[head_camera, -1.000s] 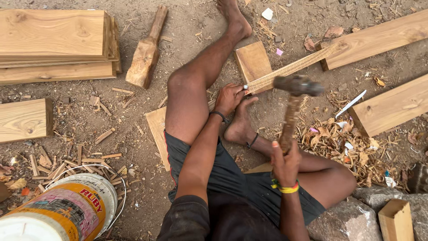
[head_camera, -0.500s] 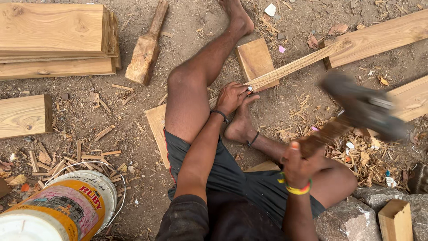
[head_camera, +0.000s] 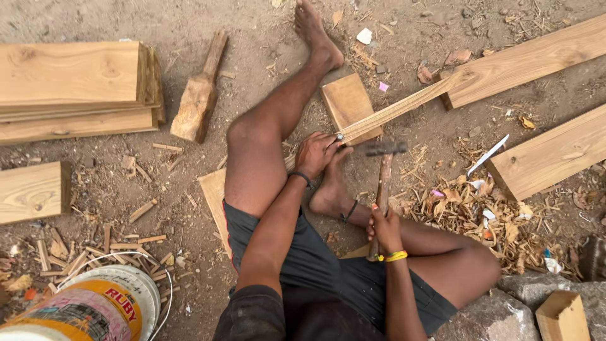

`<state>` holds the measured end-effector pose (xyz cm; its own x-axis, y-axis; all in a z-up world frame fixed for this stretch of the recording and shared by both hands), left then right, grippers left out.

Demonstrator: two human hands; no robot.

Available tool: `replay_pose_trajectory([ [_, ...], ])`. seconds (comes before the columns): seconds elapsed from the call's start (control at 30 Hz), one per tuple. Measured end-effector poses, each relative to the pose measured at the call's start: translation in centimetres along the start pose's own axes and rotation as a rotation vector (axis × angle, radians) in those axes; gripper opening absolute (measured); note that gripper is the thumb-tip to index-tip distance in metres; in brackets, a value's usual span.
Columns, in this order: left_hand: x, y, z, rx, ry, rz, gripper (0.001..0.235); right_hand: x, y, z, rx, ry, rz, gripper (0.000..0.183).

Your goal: The person sits on the ground and uses a hammer and chisel to carve a groove into a small piece of wood. They repeatedly strike the chisel to remove wood shavings and shape the piece.

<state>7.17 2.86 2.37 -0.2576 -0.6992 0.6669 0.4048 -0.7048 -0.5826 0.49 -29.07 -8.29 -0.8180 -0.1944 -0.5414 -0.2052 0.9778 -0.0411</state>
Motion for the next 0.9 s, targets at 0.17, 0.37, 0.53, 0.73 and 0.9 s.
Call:
replay_pose_trajectory([
  [0.17, -0.5, 0.4, -0.4, -0.047, -0.040, 0.022, 0.015, 3.3, -0.4, 6.6, -0.155, 0.252, 0.219, 0.022],
  [0.37, -0.8, 1.1, 0.2, 0.000, -0.082, 0.082, 0.017, 2.0, -0.9, 7.0, -0.071, 0.179, 0.152, 0.031],
  [0.53, -3.3, 1.9, 0.1, -0.018, -0.184, 0.090, 0.020, 0.6, 0.4, 5.8, -0.134, 0.160, 0.190, 0.029],
  [0.73, -2.7, -0.4, 0.2, 0.034, -0.085, 0.073, 0.016, -0.8, 0.9, 4.8, -0.158, 0.118, 0.197, 0.030],
  [0.9, 7.1, -5.8, 4.6, -0.057, 0.168, 0.106, 0.014, -0.1, 0.9, 6.4, -0.155, 0.122, 0.231, 0.035],
])
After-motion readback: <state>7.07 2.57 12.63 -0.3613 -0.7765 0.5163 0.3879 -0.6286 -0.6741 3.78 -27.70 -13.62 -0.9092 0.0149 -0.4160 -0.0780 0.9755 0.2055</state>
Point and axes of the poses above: each hand's wrist, its own z-axis towards the middle knuckle, its own y-axis out of the palm, x = y × z, the point moved 9 cm from there along z, towards the middle knuckle, and after that the axes turned 14 degrees about y, right-handed, at the moved point
